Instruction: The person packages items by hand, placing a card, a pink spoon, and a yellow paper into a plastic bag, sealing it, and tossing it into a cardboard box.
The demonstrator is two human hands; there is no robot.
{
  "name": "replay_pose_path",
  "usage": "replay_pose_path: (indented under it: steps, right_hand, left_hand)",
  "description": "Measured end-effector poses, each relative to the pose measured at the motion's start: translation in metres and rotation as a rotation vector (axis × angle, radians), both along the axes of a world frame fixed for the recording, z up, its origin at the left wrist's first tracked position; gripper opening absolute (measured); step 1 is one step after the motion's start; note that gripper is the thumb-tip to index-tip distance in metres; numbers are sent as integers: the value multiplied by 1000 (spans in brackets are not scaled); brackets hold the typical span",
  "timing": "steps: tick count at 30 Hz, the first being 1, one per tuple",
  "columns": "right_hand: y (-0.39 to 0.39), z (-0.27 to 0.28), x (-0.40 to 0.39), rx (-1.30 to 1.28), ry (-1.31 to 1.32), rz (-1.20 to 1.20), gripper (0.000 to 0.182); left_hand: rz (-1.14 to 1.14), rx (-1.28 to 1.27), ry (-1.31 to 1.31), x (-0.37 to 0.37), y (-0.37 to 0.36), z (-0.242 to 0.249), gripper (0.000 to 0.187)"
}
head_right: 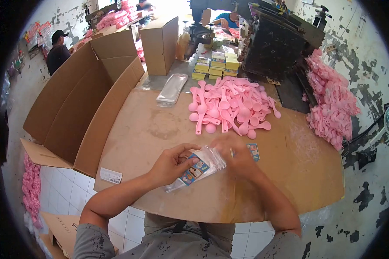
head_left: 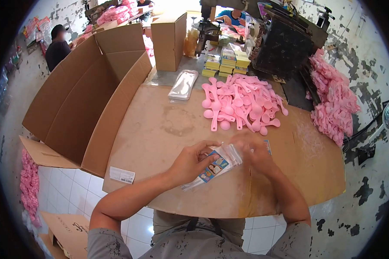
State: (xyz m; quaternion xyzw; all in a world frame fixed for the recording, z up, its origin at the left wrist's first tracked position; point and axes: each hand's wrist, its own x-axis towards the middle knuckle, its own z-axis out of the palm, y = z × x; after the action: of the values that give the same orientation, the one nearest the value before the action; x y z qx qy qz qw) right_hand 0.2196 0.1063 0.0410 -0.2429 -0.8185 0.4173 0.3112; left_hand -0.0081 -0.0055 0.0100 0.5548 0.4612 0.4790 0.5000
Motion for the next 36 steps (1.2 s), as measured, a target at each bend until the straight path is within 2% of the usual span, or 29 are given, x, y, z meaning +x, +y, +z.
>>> replay_pose_path:
  steps: [3, 6, 8, 9, 12, 15, 21, 24, 27, 30, 32, 33, 34, 36]
  right_hand:
    - [50, -10, 4, 687, -295, -453, 15]
    - [76, -24, 4, 914, -432, -489, 14]
    - [75, -24, 3, 895, -382, -487, 13]
    - [70, -21, 3, 883, -361, -482, 13]
    - [50, 4, 8, 226, -221, -300, 15]
    - [20, 22, 15, -61, -58, -62, 16]
    - [-2, 30, 16, -107, -51, -45, 15]
    - [-1, 27, 13, -3, -134, 72, 15]
    - [-4, 32, 7, 163, -187, 103, 24]
    - [-30, 37, -16, 61, -103, 149, 42]
    - [-40, 29, -26, -254, 21, 333, 53]
    - [-38, 27, -27, -331, 104, 386, 58]
    - [-36, 24, -28, -410, 184, 442, 63]
    - [-16, 28, -22, -409, 371, 475, 73]
  left_hand:
    - [16, -24, -123, -1, 1, 5, 30]
    - [-28, -55, -201, -5, 2, 5, 28]
    - [-12, -39, -229, -7, 4, 7, 28]
    - [-3, -35, -246, -7, 4, 7, 28]
    - [30, 9, -267, -10, 7, 3, 29]
    - [68, -18, -187, -10, 4, 7, 30]
    - [63, -9, -150, -9, 5, 3, 31]
    - [38, -13, -116, -8, 4, 2, 29]
    - [-43, -4, -87, -7, 2, 5, 28]
    - [-129, -6, -90, -3, -1, 0, 28]
    - [-182, 52, -98, -1, -1, 2, 27]
    - [-208, 79, -100, -2, -2, 3, 26]
    - [-232, 35, -170, -4, -3, 6, 27]
    - [-277, -54, -317, -10, -4, 15, 29]
